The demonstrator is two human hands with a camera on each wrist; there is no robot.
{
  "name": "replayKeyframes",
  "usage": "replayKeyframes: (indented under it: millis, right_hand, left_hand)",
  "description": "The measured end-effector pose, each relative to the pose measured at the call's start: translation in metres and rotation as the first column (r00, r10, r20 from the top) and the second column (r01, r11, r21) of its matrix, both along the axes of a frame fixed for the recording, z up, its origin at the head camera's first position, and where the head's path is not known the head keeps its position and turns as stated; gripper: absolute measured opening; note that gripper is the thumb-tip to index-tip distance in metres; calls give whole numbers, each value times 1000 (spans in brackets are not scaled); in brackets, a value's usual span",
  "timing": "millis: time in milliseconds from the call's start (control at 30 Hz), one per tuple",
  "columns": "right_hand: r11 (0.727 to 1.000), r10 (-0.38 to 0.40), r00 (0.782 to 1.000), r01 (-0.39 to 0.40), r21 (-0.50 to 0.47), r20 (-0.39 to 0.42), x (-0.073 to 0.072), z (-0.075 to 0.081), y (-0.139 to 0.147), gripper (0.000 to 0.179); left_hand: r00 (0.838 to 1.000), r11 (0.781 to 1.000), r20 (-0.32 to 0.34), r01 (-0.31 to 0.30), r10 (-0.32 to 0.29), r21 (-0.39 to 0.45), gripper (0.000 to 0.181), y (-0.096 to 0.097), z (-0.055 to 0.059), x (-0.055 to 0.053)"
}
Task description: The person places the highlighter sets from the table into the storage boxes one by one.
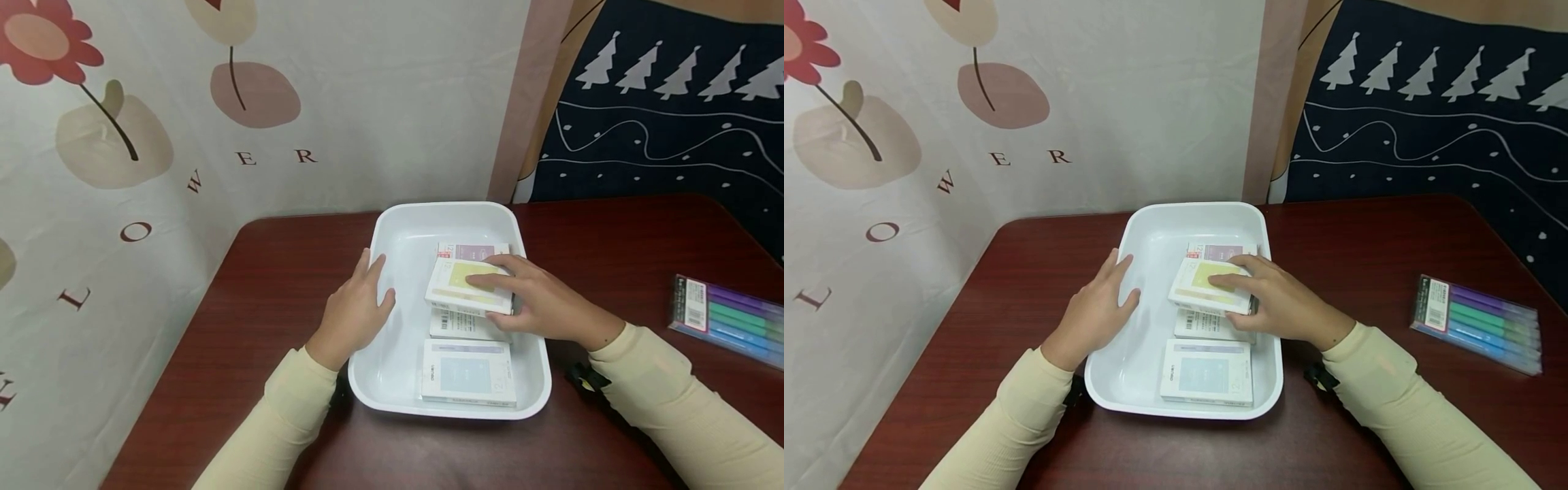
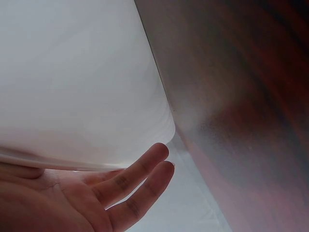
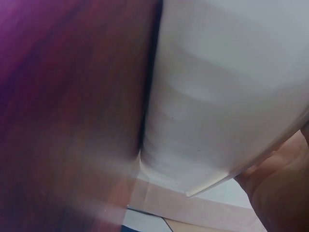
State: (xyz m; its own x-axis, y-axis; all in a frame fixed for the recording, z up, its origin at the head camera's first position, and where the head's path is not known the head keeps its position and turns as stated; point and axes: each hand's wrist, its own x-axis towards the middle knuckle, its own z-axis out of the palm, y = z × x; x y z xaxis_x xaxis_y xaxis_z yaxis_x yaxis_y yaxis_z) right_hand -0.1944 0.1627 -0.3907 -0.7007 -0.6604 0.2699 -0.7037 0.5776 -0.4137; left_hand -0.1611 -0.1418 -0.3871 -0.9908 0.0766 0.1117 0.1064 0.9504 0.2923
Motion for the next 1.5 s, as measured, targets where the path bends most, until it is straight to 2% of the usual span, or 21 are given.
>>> replayKeyframes:
  millis: [633,1500]
  right_hand:
    - [1000,22,1000,-22,15,10,1,2,-1,56]
    - [997,72,996,-71,-26,43,1,1,1,58]
  left_hand:
    - [1000,1000,-1,-1,1,-1,60,0,1,0]
    - [1000,1000,1,9,-9,10,59,0,0,0]
